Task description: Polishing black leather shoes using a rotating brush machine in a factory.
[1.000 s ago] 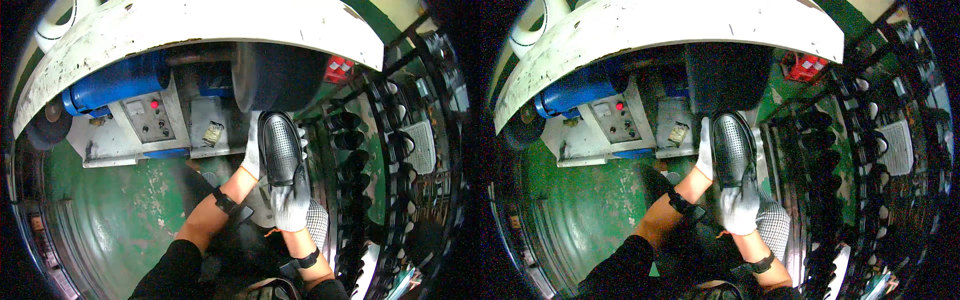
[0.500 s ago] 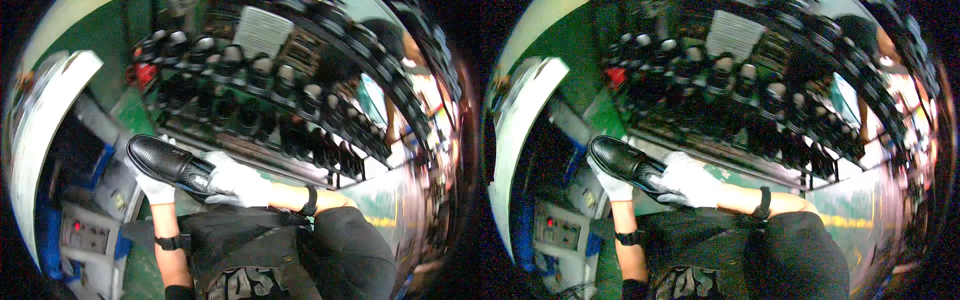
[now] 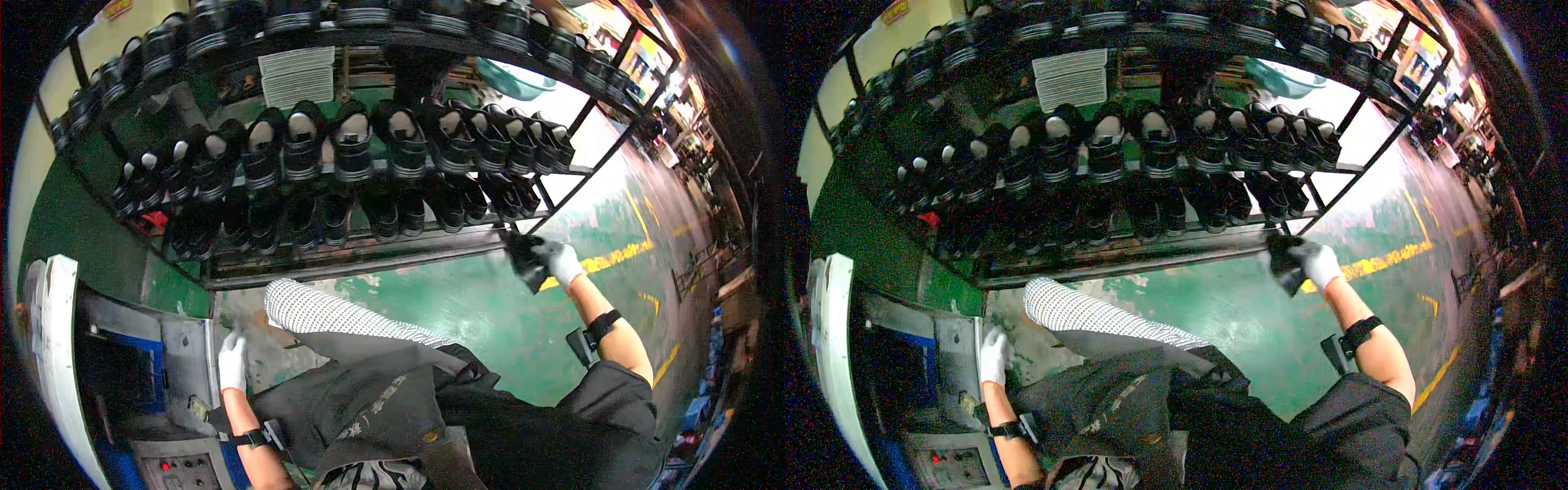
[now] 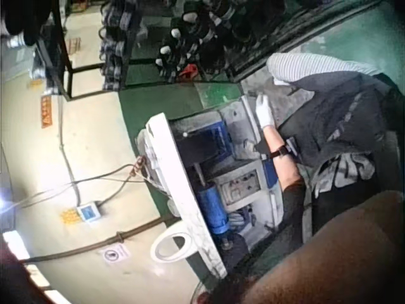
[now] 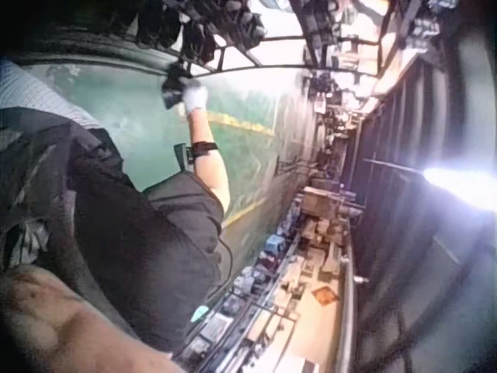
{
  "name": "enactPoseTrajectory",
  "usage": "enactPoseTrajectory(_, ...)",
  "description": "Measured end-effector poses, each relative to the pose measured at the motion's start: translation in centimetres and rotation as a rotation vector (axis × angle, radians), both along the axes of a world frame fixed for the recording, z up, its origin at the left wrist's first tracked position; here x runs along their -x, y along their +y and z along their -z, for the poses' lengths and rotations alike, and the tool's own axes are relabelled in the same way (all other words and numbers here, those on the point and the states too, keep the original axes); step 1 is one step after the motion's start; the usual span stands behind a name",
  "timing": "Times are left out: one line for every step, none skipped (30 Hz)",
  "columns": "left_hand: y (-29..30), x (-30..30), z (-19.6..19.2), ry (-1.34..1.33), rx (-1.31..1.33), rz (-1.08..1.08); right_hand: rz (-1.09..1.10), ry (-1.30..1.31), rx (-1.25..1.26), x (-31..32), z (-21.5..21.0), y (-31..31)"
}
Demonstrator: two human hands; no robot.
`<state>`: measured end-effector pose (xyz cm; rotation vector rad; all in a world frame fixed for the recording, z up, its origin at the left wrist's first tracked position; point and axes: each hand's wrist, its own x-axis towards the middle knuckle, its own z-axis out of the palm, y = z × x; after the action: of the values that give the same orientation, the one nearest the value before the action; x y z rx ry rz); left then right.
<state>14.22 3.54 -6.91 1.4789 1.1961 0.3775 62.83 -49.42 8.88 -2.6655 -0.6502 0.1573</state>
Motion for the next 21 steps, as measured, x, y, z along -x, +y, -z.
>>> enactPoseTrajectory(0.0, 0.2, 1.2, 0.097, -0.063, 0.096, 0.136, -0.060, 0.089, -1.8, 0.1, -1.8)
enactPoseTrajectory(-3.0, -2.4, -3.2, 0.087, 0.063, 0.193, 0.325, -0.053, -0.110, -3.5, 1.6, -5.7)
enactPoseTrajectory(-3.9, -1.7, -2.3, 0.131, 0.046, 0.270, 0.428, -0.124, -0.011, -4.6, 0.2, -5.7)
enactPoseTrajectory(-5.3, -2.7, -3.1, 0.138, 0.105, 0.313, 0.478, -0.208, -0.206, -6.1, 1.0, -8.0)
enactPoseTrajectory(-7.2, -3.7, -3.9, 0.149, 0.164, 0.348, 0.539, -0.277, -0.329, -7.2, 1.3, -9.1)
enactPoseTrajectory(-8.7, -5.1, -4.1, 0.140, 0.149, 0.410, 0.530, -0.381, -0.359, -9.1, 2.0, -10.8)
enactPoseTrajectory(-10.1, -6.6, -4.7, 0.117, 0.234, 0.451, 0.518, -0.485, -0.388, -11.3, 2.5, -12.4)
enactPoseTrajectory(-11.1, -7.1, -3.4, 0.044, 0.247, 0.479, 0.457, -0.527, -0.415, -13.6, 2.7, -13.5)
enactPoseTrajectory(-12.3, -8.1, -2.7, -0.030, 0.262, 0.506, 0.394, -0.569, -0.440, -15.3, 2.2, -13.7)
enactPoseTrajectory(-13.0, -9.1, -2.4, -0.027, 0.261, 0.497, 0.381, -0.643, -0.387, -17.1, 1.7, -13.9)
enactPoseTrajectory(-14.0, -10.6, -2.8, 0.035, 0.249, 0.552, 0.347, -0.712, -0.388, -18.6, 0.8, -13.4)
enactPoseTrajectory(-15.1, -11.8, -2.9, 0.099, 0.239, 0.609, 0.311, -0.806, -0.345, -19.8, -0.2, -12.9)
enactPoseTrajectory(-15.8, -12.6, -2.6, 0.098, 0.242, 0.602, 0.275, -0.902, -0.302, -20.9, -1.4, -12.2)
enactPoseTrajectory(-16.0, -12.7, -2.3, 0.175, 0.250, 0.594, 0.269, -0.867, -0.282, -21.3, -2.6, -11.2)
enactPoseTrajectory(-16.7, -13.5, -2.4, 0.265, 0.261, 0.581, 0.236, -0.881, -0.234, -23.2, -2.2, -10.9)
enactPoseTrajectory(-17.7, -14.2, -2.8, 0.281, 0.266, 0.569, 0.145, -0.912, -0.231, -25.0, -1.8, -10.5)
enactPoseTrajectory(-18.6, -14.5, -3.9, 0.338, 0.148, 0.654, 0.041, -0.951, -0.226, -26.4, -2.3, -9.3)
enactPoseTrajectory(-19.2, -15.1, -4.4, 0.389, 0.024, 0.754, 0.010, -0.934, -0.184, -28.0, -2.5, -9.4)
enactPoseTrajectory(-19.7, -15.4, -4.2, 0.391, 0.031, 0.751, -0.022, -0.914, -0.142, -29.4, -2.6, -9.3)
enactPoseTrajectory(-20.3, -15.4, -4.0, 0.388, -0.072, 0.862, -0.108, -0.899, -0.188, -30.6, -2.3, -8.3)
enactPoseTrajectory(-20.4, -15.2, -3.7, 0.385, -0.176, 0.981, -0.045, -0.895, -0.146, -31.8, -2.2, -8.5)
